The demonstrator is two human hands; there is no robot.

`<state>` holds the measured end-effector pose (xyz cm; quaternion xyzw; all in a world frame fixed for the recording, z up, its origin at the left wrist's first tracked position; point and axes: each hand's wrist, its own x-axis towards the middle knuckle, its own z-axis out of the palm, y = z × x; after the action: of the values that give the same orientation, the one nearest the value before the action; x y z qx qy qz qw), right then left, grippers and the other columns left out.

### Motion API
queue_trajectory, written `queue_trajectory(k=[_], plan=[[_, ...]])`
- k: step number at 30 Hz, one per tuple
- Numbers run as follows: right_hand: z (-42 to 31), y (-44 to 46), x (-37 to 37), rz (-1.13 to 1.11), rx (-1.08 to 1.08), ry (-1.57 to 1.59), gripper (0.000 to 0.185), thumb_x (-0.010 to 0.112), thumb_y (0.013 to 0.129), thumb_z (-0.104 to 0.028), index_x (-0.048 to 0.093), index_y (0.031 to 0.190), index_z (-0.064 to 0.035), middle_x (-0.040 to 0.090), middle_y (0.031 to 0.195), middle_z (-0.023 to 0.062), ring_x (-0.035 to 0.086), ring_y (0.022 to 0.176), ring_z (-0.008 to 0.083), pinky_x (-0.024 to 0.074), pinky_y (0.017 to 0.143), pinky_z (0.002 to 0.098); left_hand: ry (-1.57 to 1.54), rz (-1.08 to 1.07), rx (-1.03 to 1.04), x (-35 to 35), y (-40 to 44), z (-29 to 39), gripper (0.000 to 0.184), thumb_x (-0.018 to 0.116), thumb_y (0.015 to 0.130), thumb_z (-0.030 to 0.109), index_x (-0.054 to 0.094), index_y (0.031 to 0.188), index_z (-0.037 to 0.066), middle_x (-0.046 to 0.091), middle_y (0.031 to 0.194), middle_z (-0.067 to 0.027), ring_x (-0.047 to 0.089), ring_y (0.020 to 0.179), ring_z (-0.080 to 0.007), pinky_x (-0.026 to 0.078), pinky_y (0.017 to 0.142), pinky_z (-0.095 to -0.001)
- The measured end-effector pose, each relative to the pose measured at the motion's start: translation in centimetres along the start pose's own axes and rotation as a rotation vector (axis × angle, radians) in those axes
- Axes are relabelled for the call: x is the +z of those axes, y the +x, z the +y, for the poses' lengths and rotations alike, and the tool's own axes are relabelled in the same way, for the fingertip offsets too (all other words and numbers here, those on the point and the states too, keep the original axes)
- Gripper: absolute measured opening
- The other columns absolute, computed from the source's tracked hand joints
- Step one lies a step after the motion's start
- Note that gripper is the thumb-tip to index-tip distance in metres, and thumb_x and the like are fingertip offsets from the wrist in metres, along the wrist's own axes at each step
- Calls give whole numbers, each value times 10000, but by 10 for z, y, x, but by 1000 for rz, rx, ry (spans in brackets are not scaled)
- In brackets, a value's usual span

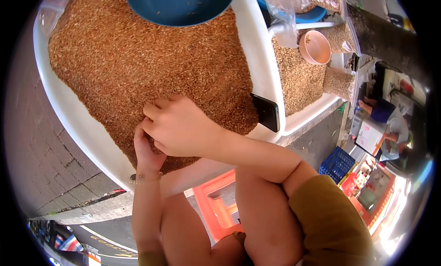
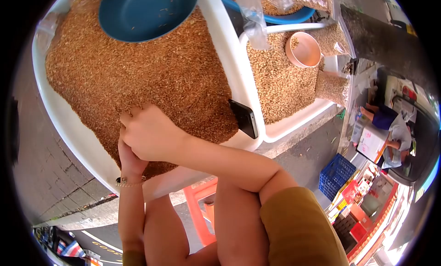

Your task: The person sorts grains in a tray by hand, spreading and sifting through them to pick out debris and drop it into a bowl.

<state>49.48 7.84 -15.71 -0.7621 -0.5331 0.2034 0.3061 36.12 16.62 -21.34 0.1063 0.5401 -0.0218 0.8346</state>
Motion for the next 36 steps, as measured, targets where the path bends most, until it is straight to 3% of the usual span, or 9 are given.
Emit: queue_trajectory(k=[10, 18, 22, 24, 25, 27, 29, 33, 36], plan=[[0, 5, -8, 107, -13, -132, 119, 631, 638, -128, 635, 723, -44, 582, 730, 60, 606, 712, 213, 492, 614, 317, 165, 73, -2, 5, -11, 3, 335, 493, 892, 434, 613, 1125, 226, 573, 1152, 51, 486, 1150, -142, 433, 887, -433], [41, 59, -77, 797, -82, -175, 112, 641, 645, -87, 560, 716, -52, 528, 673, 77, 586, 637, 238, 488, 566, 342, 34, -37, -69, 17, -8, 7, 307, 512, 897, 380, 597, 906, 85, 592, 751, -42, 557, 649, -190, 456, 721, -374], [45, 54, -82, 828, -99, -181, 113, 645, 672, -76, 574, 758, -54, 526, 690, 72, 579, 651, 248, 494, 599, 369, -32, -123, -82, 10, -5, 6, 300, 494, 910, 367, 594, 945, 87, 599, 802, -49, 569, 708, -190, 462, 732, -378], [21, 37, -60, 730, -74, 139, 203, 662, 747, -72, 619, 945, -57, 548, 741, 82, 570, 680, 235, 472, 592, 342, -113, -225, -69, -1, -1, 2, 303, 483, 918, 359, 594, 974, 83, 603, 844, -59, 583, 778, -190, 469, 763, -384], [8, 24, -43, 676, -61, 298, 256, 670, 784, -70, 641, 1038, -59, 559, 767, 87, 565, 695, 228, 461, 589, 328, -24, 207, 21, 55, -30, 1, 314, 470, 927, 346, 580, 1046, 77, 591, 930, -65, 578, 924, -185, 473, 823, -382], [-6, -2, 2, 503, 81, 749, 272, 603, 864, -97, 608, 1132, -55, 599, 880, 77, 547, 750, 183, 457, 660, 304, -62, -34, 136, 37, -32, -6, 330, 466, 929, 331, 557, 1116, 75, 581, 1014, -66, 557, 1019, -191, 468, 872, -380], [-16, -19, 24, 366, 469, 1223, 285, 532, 913, -133, 575, 1174, -27, 608, 981, 73, 537, 783, 160, 453, 702, 288, -135, 300, 41, 60, -51, -1, 326, 449, 940, 306, 538, 1144, 68, 580, 1054, -68, 559, 1003, -207, 470, 865, -359], [8, -21, 38, 276, 867, 1885, 375, 412, 972, -233, 518, 1249, -4, 610, 1118, 66, 523, 807, 130, 448, 743, 264, -139, -156, 104, 21, -49, -2, 278, 440, 955, 210, 547, 1144, 36, 601, 1056, -89, 561, 1038, -220, 445, 935, -395], [11, -15, 32, 225, 876, 1960, 450, 362, 980, -299, 493, 1284, 6, 601, 1180, 94, 516, 823, 131, 438, 789, 271, -106, -83, 209, 37, -59, -2, 330, 443, 949, 171, 495, 1223, -6, 591, 1115, -117, 567, 1048, -237, 444, 953, -378]])
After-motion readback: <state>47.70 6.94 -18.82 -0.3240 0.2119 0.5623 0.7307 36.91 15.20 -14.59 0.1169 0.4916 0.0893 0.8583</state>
